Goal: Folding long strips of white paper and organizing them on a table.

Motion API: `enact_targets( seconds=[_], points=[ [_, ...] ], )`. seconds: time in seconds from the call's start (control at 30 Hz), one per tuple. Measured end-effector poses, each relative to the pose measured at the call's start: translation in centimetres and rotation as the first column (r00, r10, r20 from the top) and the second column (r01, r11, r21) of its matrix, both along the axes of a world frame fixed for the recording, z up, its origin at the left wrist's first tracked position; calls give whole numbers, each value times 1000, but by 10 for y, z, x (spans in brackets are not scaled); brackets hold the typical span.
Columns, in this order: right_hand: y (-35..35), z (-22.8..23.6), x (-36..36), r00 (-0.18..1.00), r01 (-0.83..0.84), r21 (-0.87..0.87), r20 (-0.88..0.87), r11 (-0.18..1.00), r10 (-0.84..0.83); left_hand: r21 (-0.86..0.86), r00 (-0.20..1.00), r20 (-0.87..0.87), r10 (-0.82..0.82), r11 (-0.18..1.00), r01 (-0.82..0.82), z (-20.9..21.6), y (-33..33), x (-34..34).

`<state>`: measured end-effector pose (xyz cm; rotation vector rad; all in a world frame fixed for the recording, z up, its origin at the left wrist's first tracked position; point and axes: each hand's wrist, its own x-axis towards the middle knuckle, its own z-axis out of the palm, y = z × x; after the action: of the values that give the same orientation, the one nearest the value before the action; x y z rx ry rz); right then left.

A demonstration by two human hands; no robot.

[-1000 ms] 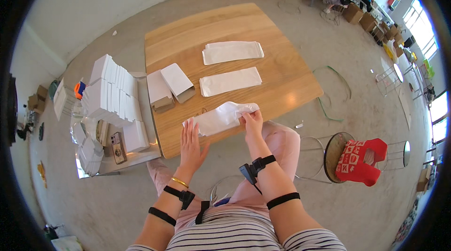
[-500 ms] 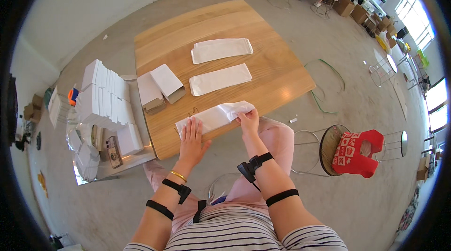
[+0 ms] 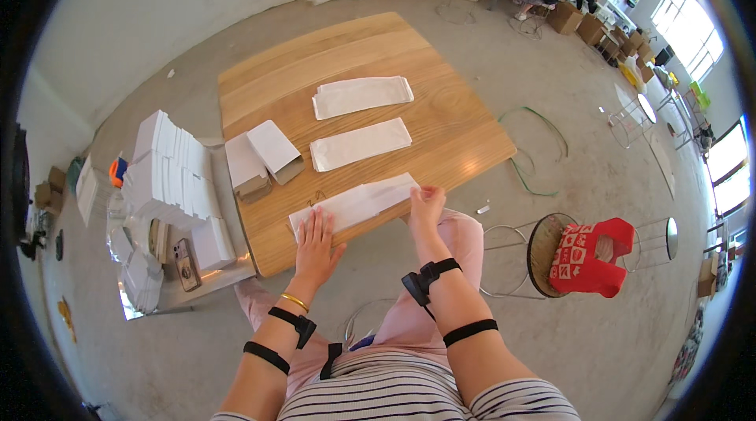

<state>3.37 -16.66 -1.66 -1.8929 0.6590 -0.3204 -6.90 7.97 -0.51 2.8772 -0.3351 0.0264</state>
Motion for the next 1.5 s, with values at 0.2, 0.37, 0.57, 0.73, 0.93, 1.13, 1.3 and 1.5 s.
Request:
enact_targets(
  seconds=[0.2, 0.37, 0.57, 0.73, 0.93, 1.13, 1.3, 1.5],
  points=[
    [17, 30, -22, 894, -296, -416, 196, 860, 403, -109, 991, 98, 91, 991, -80, 13, 12, -12],
    [75, 31, -45, 533, -631, -664, 3, 400, 846, -189, 989, 88, 120, 977, -102, 10, 17, -23],
    [96, 21, -49, 388, -681, -727, -258, 87, 885, -136, 990, 76, 120, 985, -109, 1, 16, -23],
    [91, 12, -48, 398, -702, -708, -303, 74, 866, -89, 994, 44, 98, 992, -94, -3, 14, -23],
    [93, 10, -48, 408, -694, -714, -294, 85, 864, -84, 992, 56, 109, 991, -104, -4, 14, -22],
    [92, 12, -48, 423, -690, -716, -275, 110, 863, -85, 992, 68, 108, 991, -103, -5, 13, -22],
    [88, 17, -47, 421, -670, -738, -293, 76, 859, -68, 991, 89, 100, 993, -94, -5, 13, -22],
    [84, 15, -47, 411, -674, -736, -309, 58, 858, -52, 989, 99, 108, 993, -103, -4, 13, -23]
  ],
)
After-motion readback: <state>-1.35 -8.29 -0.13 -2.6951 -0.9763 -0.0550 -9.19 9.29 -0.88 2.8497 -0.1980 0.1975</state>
